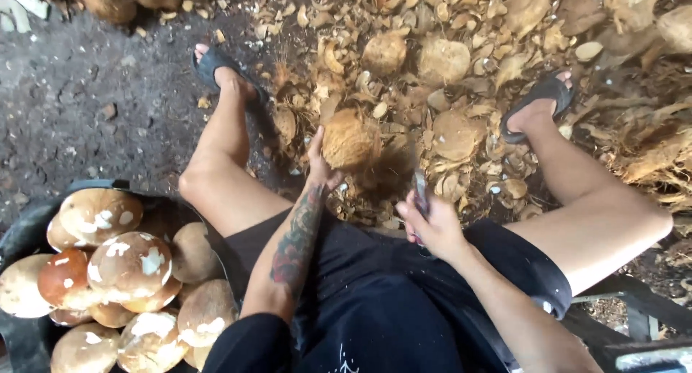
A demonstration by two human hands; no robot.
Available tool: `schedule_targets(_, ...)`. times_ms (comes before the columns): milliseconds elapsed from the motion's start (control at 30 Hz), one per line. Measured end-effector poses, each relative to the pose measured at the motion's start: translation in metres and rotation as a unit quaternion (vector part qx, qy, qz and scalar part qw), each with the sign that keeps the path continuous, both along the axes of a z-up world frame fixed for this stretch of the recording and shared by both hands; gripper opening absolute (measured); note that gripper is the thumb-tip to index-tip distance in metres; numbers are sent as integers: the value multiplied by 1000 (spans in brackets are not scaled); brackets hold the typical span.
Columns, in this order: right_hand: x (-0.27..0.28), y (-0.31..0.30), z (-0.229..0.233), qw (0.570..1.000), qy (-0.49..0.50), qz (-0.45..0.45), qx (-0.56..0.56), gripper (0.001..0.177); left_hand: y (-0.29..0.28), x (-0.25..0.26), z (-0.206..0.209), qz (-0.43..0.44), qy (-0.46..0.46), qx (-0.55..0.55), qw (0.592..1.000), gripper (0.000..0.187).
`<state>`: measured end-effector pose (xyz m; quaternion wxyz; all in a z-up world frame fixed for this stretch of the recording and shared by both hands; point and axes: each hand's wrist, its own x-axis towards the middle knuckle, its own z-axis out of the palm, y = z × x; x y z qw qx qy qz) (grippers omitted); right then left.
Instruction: The person sits on the ground and uses a knife to peel the husk off a coconut. They rotate the coconut to remove the outer layer, then pour the coconut water into a blue bucket before continuing to peel another coconut.
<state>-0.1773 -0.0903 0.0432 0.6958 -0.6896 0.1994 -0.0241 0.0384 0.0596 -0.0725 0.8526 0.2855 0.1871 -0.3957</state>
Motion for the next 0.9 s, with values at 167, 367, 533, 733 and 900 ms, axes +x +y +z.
schedule_targets(167, 4, 3, 29, 960, -221, 16, -169, 13, -2, 0, -5, 3, 3, 19, 1000, 92)
schedule_targets(367, 6, -4, -31, 958, 163, 156, -177, 22, -2, -4, -7, -27, 6, 45, 999, 91)
schedule_targets(533, 14, 12, -28, 971, 228, 69, 11, 15, -6, -4, -17, -23, 27, 25, 999, 90)
schedule_targets(733, 50, 22, 40, 867, 58, -46, 492, 11, -9, -4, 15, 25, 83, -45, 995, 70)
schedule_targets(900, 23, 4, 53, 970, -224, 96, 6, 14, 7, 15, -26, -25, 3, 28, 999, 88)
